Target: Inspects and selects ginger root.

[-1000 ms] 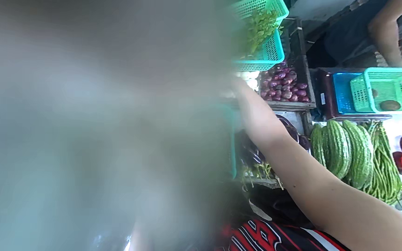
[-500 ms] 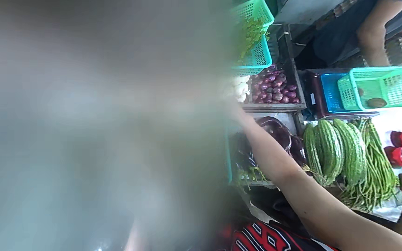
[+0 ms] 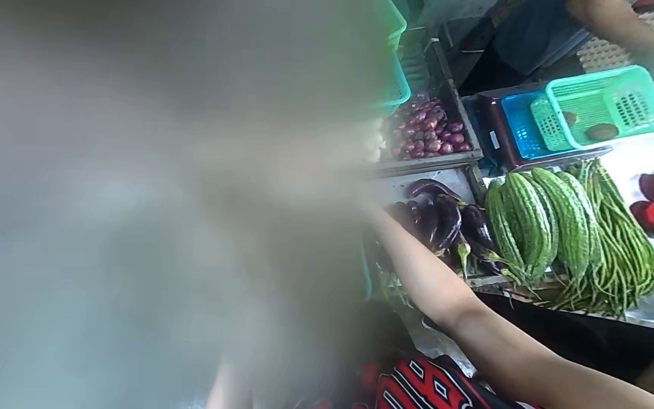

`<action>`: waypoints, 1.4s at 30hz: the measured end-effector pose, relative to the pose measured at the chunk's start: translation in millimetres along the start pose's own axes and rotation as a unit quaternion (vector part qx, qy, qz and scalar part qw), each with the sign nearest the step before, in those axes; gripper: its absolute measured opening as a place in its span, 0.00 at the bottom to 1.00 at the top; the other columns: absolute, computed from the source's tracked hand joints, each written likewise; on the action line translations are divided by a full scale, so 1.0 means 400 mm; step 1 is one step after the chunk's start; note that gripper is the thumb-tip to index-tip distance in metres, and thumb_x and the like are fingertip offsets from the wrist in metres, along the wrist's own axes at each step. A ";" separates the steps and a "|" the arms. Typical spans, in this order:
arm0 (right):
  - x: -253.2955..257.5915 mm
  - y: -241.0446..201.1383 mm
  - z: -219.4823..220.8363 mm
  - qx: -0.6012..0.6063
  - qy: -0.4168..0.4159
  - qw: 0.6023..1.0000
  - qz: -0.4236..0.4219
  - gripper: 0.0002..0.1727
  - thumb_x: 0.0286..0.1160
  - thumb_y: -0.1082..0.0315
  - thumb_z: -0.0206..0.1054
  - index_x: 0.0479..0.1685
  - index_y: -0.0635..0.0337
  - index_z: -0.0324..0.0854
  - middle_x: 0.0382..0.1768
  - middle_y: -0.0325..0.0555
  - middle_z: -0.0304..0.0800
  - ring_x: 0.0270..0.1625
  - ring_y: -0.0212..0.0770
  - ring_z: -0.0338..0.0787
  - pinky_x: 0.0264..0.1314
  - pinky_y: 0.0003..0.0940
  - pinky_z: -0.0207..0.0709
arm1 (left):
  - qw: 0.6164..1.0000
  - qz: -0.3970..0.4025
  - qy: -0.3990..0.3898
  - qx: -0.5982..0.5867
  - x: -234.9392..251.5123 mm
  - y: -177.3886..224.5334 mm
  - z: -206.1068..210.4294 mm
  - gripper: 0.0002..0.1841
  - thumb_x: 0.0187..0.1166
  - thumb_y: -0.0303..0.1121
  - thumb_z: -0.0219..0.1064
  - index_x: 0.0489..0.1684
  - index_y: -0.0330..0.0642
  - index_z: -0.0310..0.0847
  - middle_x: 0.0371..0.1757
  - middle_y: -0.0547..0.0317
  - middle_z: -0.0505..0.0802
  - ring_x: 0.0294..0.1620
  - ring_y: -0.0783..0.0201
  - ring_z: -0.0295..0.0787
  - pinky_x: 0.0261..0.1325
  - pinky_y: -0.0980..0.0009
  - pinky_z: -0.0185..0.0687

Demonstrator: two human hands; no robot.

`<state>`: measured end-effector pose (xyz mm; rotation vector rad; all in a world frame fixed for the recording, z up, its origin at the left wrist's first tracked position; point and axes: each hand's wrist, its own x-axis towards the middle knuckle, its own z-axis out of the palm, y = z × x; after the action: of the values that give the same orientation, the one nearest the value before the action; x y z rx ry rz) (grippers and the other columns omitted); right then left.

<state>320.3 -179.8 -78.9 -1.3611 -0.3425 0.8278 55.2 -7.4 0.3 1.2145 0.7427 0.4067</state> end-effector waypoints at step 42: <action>-0.304 -0.078 -0.214 0.229 0.293 0.897 -0.240 0.12 0.77 0.62 0.65 0.28 0.57 0.84 0.13 0.29 0.75 0.12 0.22 0.67 0.16 0.20 0.59 | 0.818 0.115 -0.035 0.563 0.478 -0.107 0.265 0.28 0.82 0.53 0.66 0.57 0.31 0.88 0.57 0.30 0.91 0.65 0.35 0.87 0.74 0.35 0.74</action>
<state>303.9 -325.5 -38.8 -0.9555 0.0046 0.0492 259.8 29.4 -79.5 2.4450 0.7795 0.0714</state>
